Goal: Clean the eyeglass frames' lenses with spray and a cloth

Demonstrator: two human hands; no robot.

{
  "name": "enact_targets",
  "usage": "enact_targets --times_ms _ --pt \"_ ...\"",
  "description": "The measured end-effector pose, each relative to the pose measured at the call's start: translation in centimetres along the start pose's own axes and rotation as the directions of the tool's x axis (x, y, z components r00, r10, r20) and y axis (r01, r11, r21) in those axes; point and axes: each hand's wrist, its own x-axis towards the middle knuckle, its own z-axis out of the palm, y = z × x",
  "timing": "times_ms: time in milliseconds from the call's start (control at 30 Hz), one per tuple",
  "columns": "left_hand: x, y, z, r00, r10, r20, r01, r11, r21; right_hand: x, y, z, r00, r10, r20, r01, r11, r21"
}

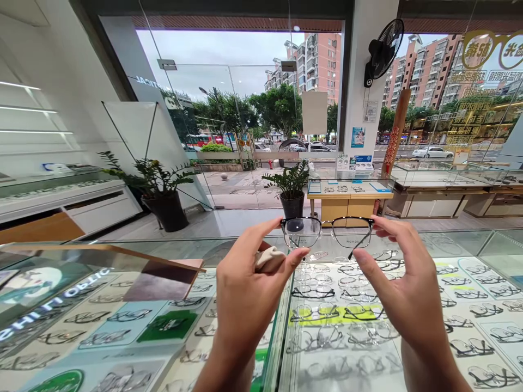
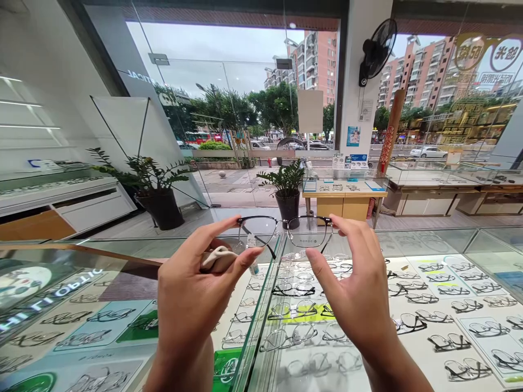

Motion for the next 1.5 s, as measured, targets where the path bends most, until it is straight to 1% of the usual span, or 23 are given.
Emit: enact_targets --times_ms 333,533,667,967,1067,1167,1300,1500 --pt "0.2 0.0 -0.1 1.0 0.011 0.028 -0.011 1.0 -0.011 -0.1 0.0 -0.1 1.0 -0.007 -0.01 0.007 1.0 0.01" --pt "0.2 0.0 0.0 0.999 0.038 0.033 -0.037 0.999 -0.018 -0.1 -0.2 -0.2 0.999 -0.016 -0.028 0.016 1.0 -0.002" --pt "0.2 0.1 0.0 0.999 0.029 0.028 -0.029 1.0 -0.01 -0.1 -0.1 -0.2 1.0 -0.012 -0.018 0.012 1.0 -0.003" --pt "0.3 -0.1 0.2 0.998 0.002 0.068 0.0 0.999 -0.034 0.0 -0.1 -0.2 1.0 -0.01 -0.029 0.01 1.0 -0.012" --pt "0.4 0.0 0.3 0.999 0.05 0.008 -0.05 0.999 0.006 0.3 0.4 0.0 1.0 -0.003 -0.006 0.003 1.0 0.002" --pt "0.3 0.2 0.5 0.99 0.123 -0.069 -0.119 0.991 0.063 0.6 0.9 0.2 0.998 0.015 0.066 -0.015 1.0 0.006" --pt "0.3 0.5 0.6 0.981 0.173 -0.088 -0.165 0.982 0.093 0.8 1.1 0.3 0.993 0.033 0.113 -0.032 0.999 -0.011" --pt "0.3 0.5 0.7 0.98 0.174 -0.099 -0.165 0.982 0.093 0.7 1.0 0.3 0.993 0.027 0.115 -0.025 1.0 -0.015"
